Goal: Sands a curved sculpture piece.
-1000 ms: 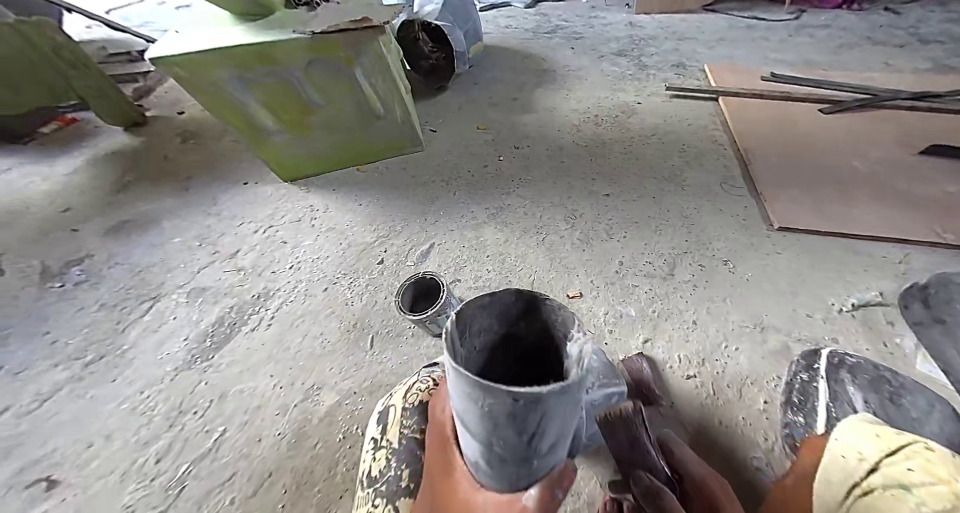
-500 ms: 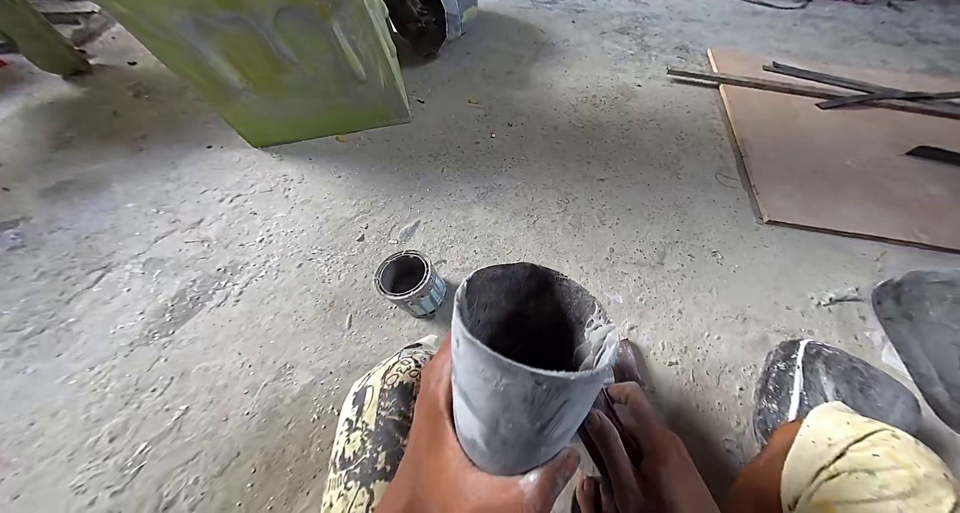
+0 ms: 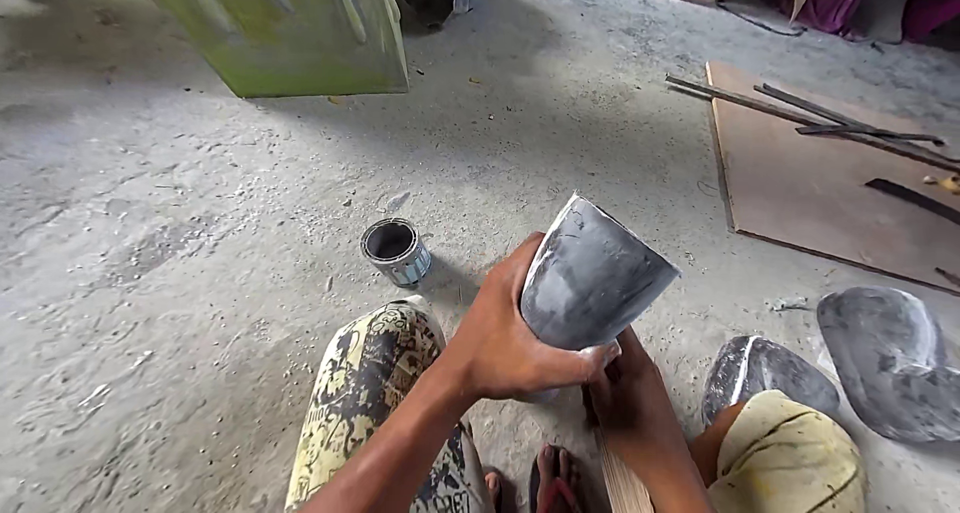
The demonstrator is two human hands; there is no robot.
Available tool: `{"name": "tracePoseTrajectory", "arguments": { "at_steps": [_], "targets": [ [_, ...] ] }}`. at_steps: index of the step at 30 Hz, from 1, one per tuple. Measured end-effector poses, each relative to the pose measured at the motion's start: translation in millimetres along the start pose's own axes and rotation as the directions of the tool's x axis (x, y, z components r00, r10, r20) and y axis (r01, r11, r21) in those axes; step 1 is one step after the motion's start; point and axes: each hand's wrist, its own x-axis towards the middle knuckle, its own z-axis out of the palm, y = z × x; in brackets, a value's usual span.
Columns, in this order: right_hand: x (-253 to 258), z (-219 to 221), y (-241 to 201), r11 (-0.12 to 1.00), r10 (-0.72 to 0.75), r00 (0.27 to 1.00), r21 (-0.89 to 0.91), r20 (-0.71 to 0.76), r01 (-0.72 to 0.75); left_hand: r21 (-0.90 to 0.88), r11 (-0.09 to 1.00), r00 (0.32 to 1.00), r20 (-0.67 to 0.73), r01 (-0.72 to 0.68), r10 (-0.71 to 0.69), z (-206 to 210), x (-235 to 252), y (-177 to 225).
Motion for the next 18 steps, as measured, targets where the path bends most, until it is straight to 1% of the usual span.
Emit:
{"name": "tracePoseTrajectory", "arguments": {
  "at_steps": [2,4,6,8,9,11,14,16,18],
  "targets": [
    [-5,1,8,0.998,-0.056,0.998,0.005,-0.017,0.056,-0.019,1.000,1.000,-0.021,0.020,-0.020,-3,6,-1],
    [3,0,5,0.998,-0.066,0.998,0.003,-0.011,0.066,-0.050,0.999,1.000,-0.004,0.021,-0.022,-4,8,-1],
    [13,1,-1,1.000,-0.020,1.000,0.004,0.008,0.020,-0.066,0.998,0.999,0.042,0.013,-0.010,-1,5,1],
    [7,5,-2,1.000,0.010,1.000,0.017,0.009,-0.011,-0.063,0.998,0.999,0.038,0.017,-0.015,1,1,2],
    [-1,8,-2,1.000,0.011,1.000,0.019,-0.009,-0.011,-0.056,0.998,1.000,-0.005,0.025,-0.025,0,1,2],
    [-11,16,-3,0.998,0.044,0.999,0.044,-0.032,-0.043,-0.016,0.998,0.987,-0.148,0.062,-0.064,-2,2,1],
    [-3,26,1,0.999,0.024,0.996,0.048,-0.085,-0.020,0.032,0.992,0.945,-0.310,0.119,-0.104,-2,2,0],
    [-1,39,3,0.997,0.010,0.987,0.076,-0.159,0.002,0.042,0.987,0.916,-0.380,0.154,-0.127,-3,0,-1],
    [-7,49,0,0.994,0.003,0.978,0.103,-0.208,0.019,0.054,0.986,0.902,-0.415,0.157,-0.121,-1,-3,1]
  ]
}}
